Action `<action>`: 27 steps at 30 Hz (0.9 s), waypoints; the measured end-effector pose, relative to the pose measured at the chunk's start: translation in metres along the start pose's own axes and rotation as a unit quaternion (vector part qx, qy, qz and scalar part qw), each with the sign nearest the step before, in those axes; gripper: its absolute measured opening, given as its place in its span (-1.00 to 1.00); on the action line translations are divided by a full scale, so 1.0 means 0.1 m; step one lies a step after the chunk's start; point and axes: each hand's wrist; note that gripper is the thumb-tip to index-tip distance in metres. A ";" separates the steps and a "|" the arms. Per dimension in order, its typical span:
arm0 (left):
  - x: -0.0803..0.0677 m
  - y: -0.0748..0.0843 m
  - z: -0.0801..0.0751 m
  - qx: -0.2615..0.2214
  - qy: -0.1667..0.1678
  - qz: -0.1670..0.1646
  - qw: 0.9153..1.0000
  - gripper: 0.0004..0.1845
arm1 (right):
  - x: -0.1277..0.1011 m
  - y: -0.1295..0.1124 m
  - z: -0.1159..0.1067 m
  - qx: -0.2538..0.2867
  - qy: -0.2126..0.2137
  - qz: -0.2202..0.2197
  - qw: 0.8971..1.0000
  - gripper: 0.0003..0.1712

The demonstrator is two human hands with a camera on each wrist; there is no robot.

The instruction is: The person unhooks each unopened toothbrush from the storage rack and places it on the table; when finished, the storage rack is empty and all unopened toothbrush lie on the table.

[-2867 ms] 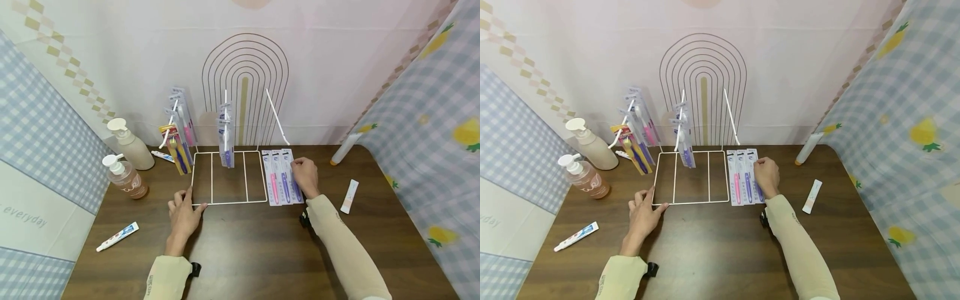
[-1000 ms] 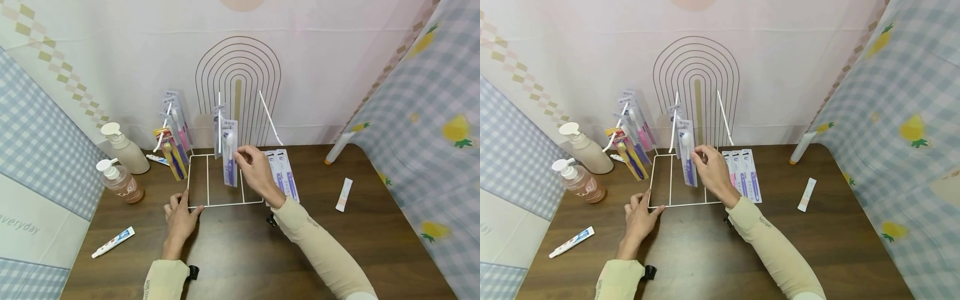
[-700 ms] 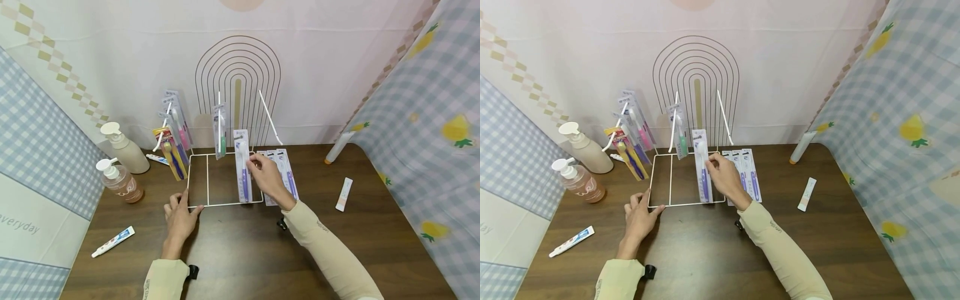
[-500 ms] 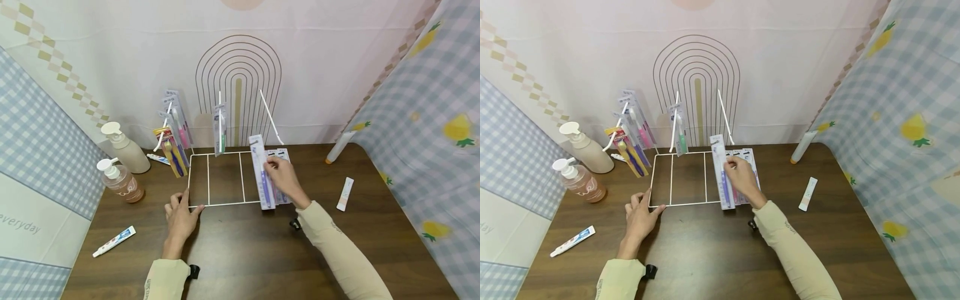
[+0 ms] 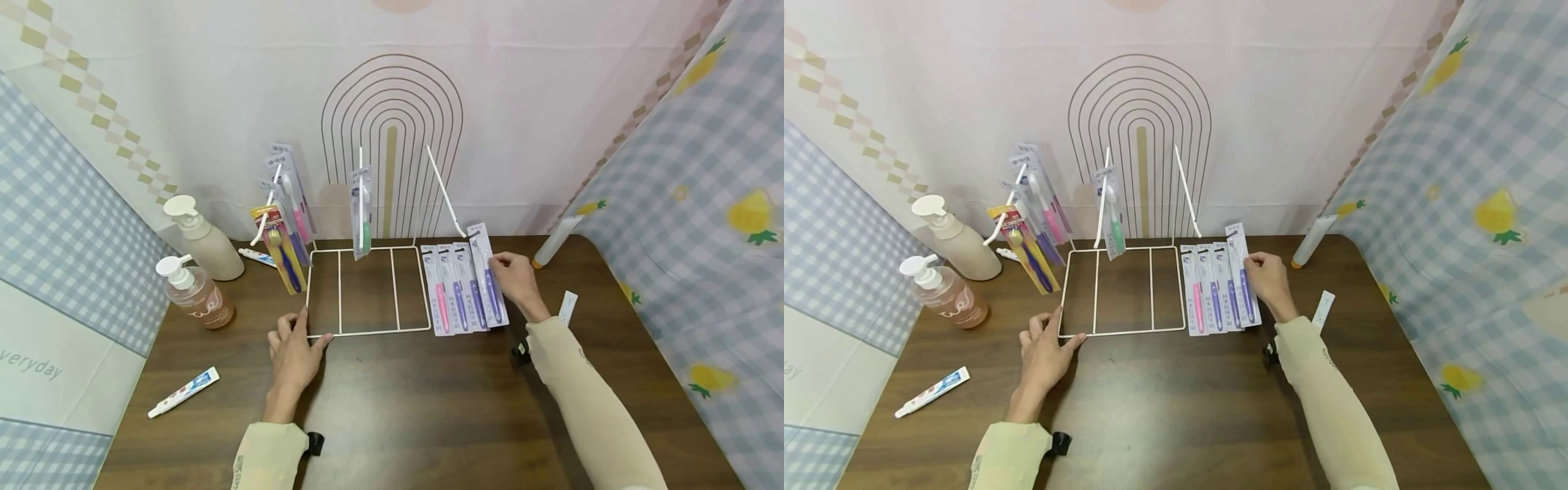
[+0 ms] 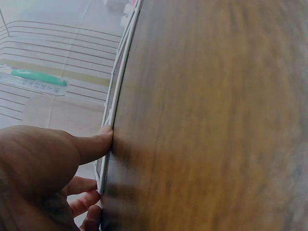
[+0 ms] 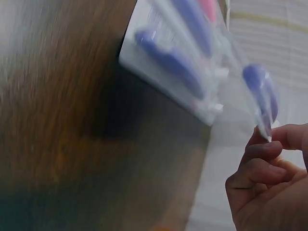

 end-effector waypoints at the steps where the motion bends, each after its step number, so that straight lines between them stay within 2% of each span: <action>1: 0.00 0.00 0.00 -0.001 0.002 0.001 1.000 -0.11 | 0.05 0.06 -0.01 0.001 -0.001 0.002 1.000 -0.47; 4: 0.01 0.00 0.00 0.000 0.005 0.001 1.000 -0.12 | 0.30 0.36 0.03 0.009 0.000 0.017 1.000 -0.46; 9: 0.00 0.01 -0.02 0.005 -0.002 -0.002 1.000 -0.14 | 0.73 0.94 0.23 -0.005 0.002 0.044 0.999 -0.52; 13: -0.01 0.00 -0.02 0.004 -0.003 -0.005 1.000 -0.14 | 0.82 1.13 0.31 -0.003 -0.007 0.048 0.999 -0.54; 17: -0.02 0.01 -0.01 0.003 -0.002 -0.007 1.000 -0.13 | 0.74 1.06 0.31 0.008 0.001 0.078 0.997 -0.57; 27: -0.01 0.00 -0.01 0.002 0.000 -0.007 1.000 -0.13 | 0.26 0.51 0.23 0.014 0.041 0.099 0.994 -0.60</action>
Point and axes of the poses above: each hand's wrist, its own x-axis towards the middle knuckle, its own z-axis out of the palm, y = z × x, and after that the axes turned 6 degrees about z, right-handed
